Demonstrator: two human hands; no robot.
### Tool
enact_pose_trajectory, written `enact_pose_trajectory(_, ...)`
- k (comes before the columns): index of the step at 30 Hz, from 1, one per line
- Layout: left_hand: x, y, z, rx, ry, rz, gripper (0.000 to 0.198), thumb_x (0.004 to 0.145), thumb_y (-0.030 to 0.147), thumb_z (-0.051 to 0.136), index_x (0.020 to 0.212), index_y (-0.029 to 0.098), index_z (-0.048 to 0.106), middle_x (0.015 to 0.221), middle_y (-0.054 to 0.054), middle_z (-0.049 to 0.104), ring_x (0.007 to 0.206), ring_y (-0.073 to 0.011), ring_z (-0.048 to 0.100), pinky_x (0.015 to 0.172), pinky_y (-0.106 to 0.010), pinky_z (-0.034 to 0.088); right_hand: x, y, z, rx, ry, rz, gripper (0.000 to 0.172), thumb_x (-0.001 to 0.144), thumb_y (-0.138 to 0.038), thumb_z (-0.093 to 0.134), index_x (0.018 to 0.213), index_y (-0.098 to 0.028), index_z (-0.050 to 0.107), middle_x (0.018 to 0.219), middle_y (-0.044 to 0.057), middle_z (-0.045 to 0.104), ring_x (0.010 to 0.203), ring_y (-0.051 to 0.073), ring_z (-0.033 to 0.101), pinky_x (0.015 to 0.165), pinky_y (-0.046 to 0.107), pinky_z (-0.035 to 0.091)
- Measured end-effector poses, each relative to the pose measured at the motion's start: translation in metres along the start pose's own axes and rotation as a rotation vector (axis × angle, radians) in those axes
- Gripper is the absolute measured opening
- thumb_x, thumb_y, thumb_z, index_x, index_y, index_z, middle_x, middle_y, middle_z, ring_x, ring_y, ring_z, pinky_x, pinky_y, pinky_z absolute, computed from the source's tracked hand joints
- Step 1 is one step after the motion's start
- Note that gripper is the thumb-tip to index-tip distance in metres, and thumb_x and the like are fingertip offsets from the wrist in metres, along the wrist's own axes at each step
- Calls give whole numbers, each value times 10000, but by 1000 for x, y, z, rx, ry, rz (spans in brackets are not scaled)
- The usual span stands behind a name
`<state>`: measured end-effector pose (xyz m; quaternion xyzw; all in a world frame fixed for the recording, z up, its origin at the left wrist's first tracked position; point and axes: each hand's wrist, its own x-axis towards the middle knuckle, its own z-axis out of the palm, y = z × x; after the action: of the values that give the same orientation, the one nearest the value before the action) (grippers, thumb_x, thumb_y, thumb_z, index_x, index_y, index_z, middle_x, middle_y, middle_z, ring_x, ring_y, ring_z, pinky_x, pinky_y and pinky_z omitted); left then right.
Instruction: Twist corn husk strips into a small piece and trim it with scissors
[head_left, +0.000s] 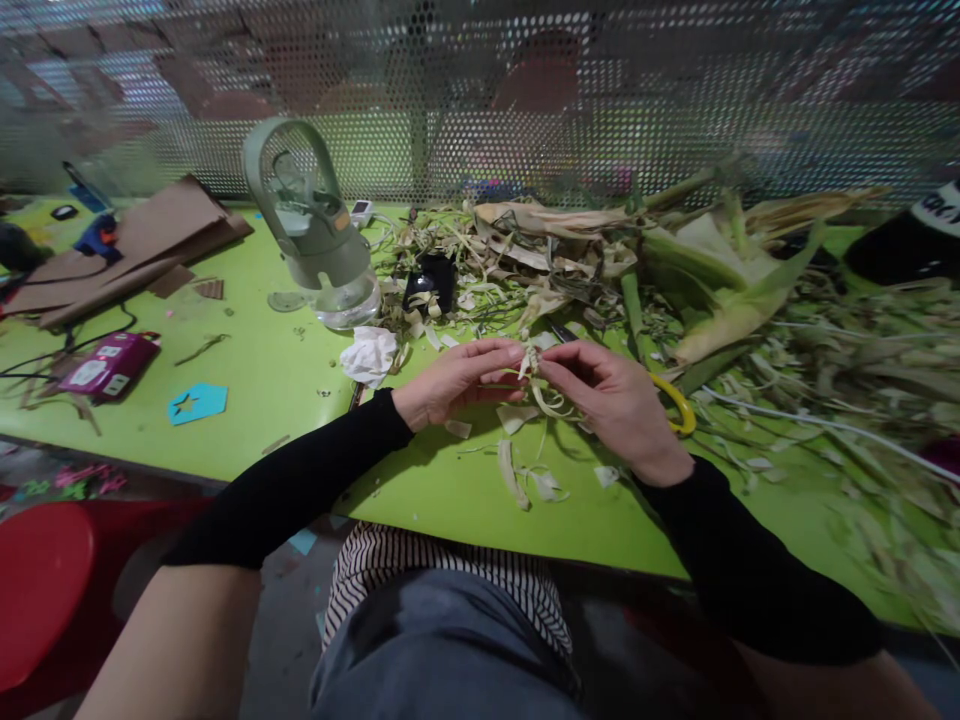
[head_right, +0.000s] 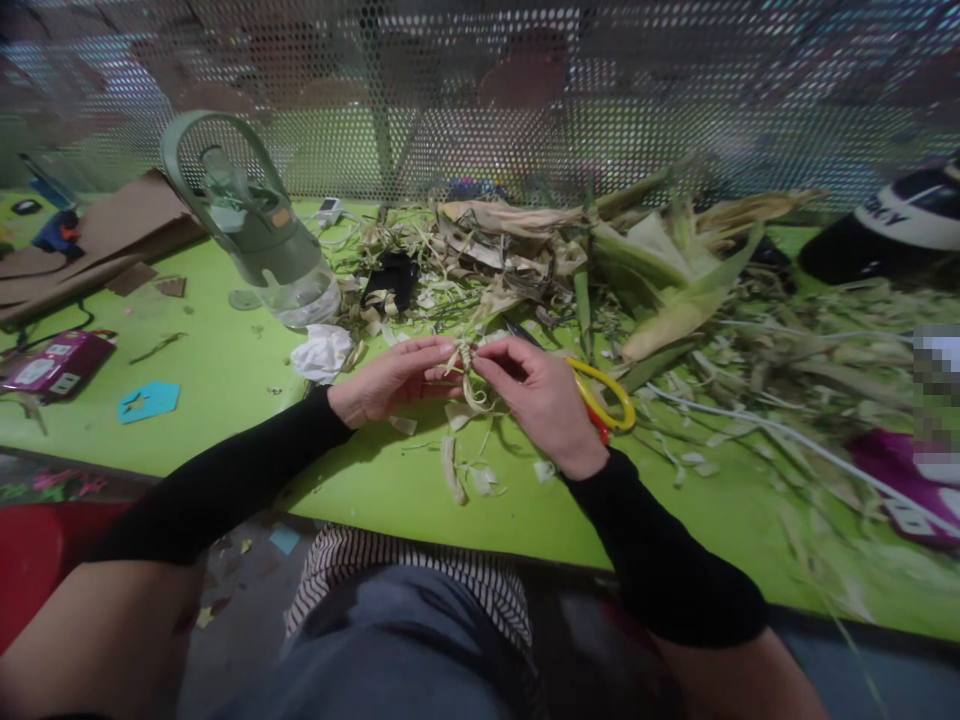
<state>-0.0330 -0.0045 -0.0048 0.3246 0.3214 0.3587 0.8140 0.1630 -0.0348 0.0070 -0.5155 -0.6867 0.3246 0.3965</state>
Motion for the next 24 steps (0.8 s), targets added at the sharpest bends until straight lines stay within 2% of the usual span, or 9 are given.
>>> enact_pose_trajectory(9,-2,3,7,48,65,39,163,804,19,741,880,128,646,799,45,647,674,-49,602,846,-284,516,-3,-4,1,-236,47,-113,166,919,-404,661,851,-258,702,822,43,744,699,209,639,640,355,471)
enact_pose_trajectory(12,-3,2,8,108,66,8,89,887,81,680,828,122,627,759,36,635,676,-55,604,867,-295,511,-3,-4,2,-289,82,-142,159,922,-395,658,848,-257,689,816,43,735,694,206,627,639,352,459)
enact_pose_trajectory(15,-4,0,6,236,14,-12,184,956,208,633,795,123,613,750,11,654,702,-64,614,843,-275,502,-3,-5,2,-302,91,-148,179,936,-410,644,853,-255,674,822,47,730,688,204,615,634,352,447)
enact_pose_trajectory(19,-3,0,4,420,-4,125,173,939,241,656,815,134,602,696,38,603,625,-52,546,704,-231,455,-3,-6,1,-289,47,-142,235,964,-443,615,828,-256,658,781,33,706,660,190,579,628,346,424)
enact_pose_trajectory(24,-4,6,2,549,-7,307,115,917,196,645,841,142,578,776,35,580,687,-56,563,710,-220,484,-7,-9,-1,-242,38,-119,266,966,-474,614,807,-262,635,703,4,639,594,163,509,576,327,376)
